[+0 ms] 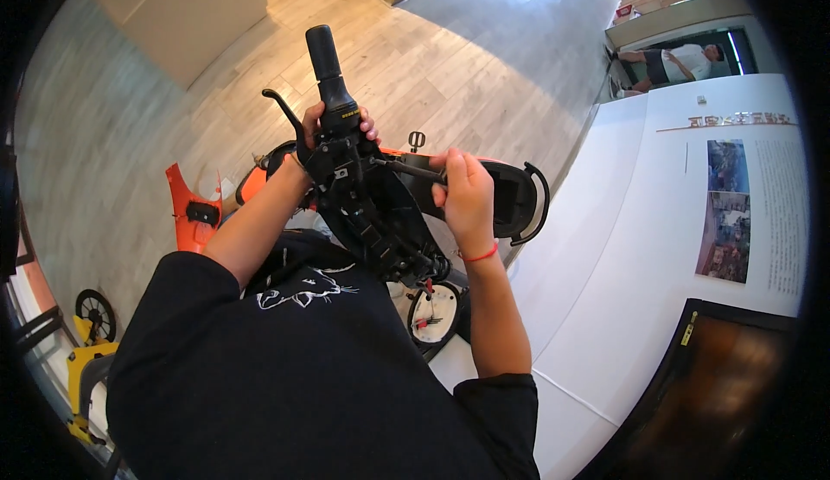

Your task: Repairing an electric scooter by manipulating wiring and installing body panels.

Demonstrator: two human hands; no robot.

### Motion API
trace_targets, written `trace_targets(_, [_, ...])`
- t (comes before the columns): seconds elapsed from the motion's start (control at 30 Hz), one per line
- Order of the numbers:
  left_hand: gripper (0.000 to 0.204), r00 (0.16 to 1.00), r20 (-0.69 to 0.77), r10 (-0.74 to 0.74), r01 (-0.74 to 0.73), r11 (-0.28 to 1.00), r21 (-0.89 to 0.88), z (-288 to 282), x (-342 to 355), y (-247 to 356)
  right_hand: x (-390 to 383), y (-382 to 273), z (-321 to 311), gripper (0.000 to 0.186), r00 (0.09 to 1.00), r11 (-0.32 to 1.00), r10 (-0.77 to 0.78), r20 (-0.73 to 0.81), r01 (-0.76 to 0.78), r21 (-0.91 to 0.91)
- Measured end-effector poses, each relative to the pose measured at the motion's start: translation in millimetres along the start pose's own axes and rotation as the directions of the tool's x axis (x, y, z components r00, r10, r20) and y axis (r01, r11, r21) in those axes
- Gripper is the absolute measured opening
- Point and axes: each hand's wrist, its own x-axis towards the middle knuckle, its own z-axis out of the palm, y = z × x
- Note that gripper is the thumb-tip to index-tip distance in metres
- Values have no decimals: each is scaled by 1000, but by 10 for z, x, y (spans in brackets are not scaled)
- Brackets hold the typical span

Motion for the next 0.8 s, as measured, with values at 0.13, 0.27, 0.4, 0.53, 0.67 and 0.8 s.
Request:
trace_targets(0.13, [63,1000,6,5,-5,1000,-5,-25,-26,-21,-124,5,13,30,936,697,243,254,-351,626])
trace_targets(0.27, [63,1000,4,5,-5,999,-42,-51,-68,-37,-252,-30,124,35,980,803,155,124,-198,562])
trace_targets(0.4, [63,999,-49,-6,0,994,-106,60,-34,-24,-210,9,3,20,880,772,-468,79,451,-449])
trace_targets(0.53, [64,995,-97,-8,0,997,-83,-82,-6,-12,-217,-117,54,24,936,784,-349,-53,260,-563])
trace_targets(0.67, [62,991,-129,-25,18,998,-53,-16,28,-23,-214,-99,8,22,996,999,-13,84,11,32])
trace_targets(0.8, [60,991,-134,16,-19,1000,-21,56,-60,-13,-127,77,47,30,965,944,30,262,-114,310])
